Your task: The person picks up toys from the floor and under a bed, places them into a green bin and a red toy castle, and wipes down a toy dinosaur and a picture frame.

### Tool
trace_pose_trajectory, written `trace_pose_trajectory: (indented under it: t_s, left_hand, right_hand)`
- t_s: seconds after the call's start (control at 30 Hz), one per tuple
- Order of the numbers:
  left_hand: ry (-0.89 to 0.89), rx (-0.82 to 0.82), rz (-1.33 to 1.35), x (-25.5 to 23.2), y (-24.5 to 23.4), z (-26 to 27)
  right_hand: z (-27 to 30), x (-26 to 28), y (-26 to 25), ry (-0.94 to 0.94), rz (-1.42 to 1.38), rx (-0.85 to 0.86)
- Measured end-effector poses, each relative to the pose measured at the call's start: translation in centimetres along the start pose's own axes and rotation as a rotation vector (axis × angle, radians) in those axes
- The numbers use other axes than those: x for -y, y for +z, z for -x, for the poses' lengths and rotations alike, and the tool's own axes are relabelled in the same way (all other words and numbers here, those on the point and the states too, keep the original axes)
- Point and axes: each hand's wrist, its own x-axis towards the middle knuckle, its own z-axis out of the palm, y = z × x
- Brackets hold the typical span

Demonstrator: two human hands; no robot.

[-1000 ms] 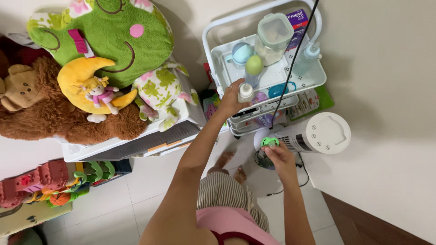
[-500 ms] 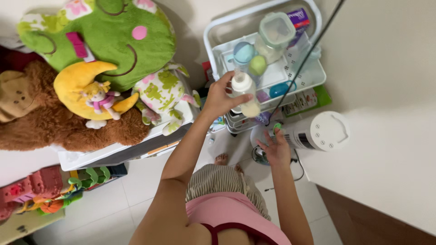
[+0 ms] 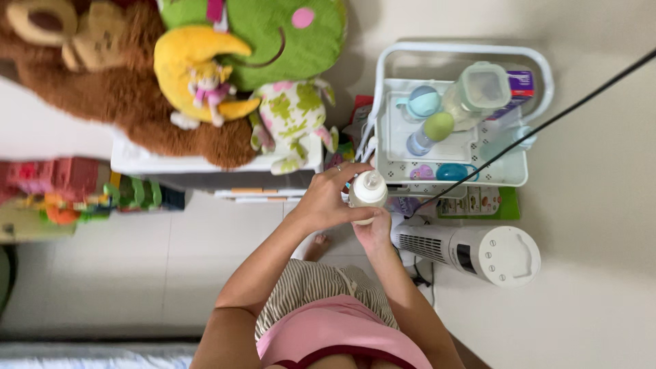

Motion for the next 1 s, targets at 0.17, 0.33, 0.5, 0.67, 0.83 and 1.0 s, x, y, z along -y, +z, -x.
trace_pose_trajectory:
  t_s: [0.17, 0.33, 0.5, 0.67, 0.83, 1.0]
  left_hand:
    - [-0.127, -0.057, 0.160, 0.2, 3.7, 5.8]
    - [-0.233, -0.082, 0.178, 4.2, 8.6, 11.3]
    - [-0.479, -0.121, 0.237, 7.0, 11.1, 16.6]
    - [-0.688, -0.127, 0.211, 11.5, 11.9, 20.8]
    - [-0.764, -0.115, 0.293, 13.7, 11.3, 25.8]
    - [-0.811, -0.010, 0.307, 14.2, 10.6, 27.7]
  right_hand:
    - [1.2, 0.5, -7.0, 0.145, 0.078, 0.047]
    - [3.1, 1.1, -19.5, 0.157, 0.219, 0.180]
    - [4.5, 1.3, -22.4, 0.215, 0.064, 0.138]
    - [4.0, 0.0, -24.2, 0.234, 0.043, 0.094]
    - [6.4, 0.0, -23.3, 0.205, -0.047, 0.002]
    - [10.5, 1.1, -20.0, 0.175, -0.063, -0.037]
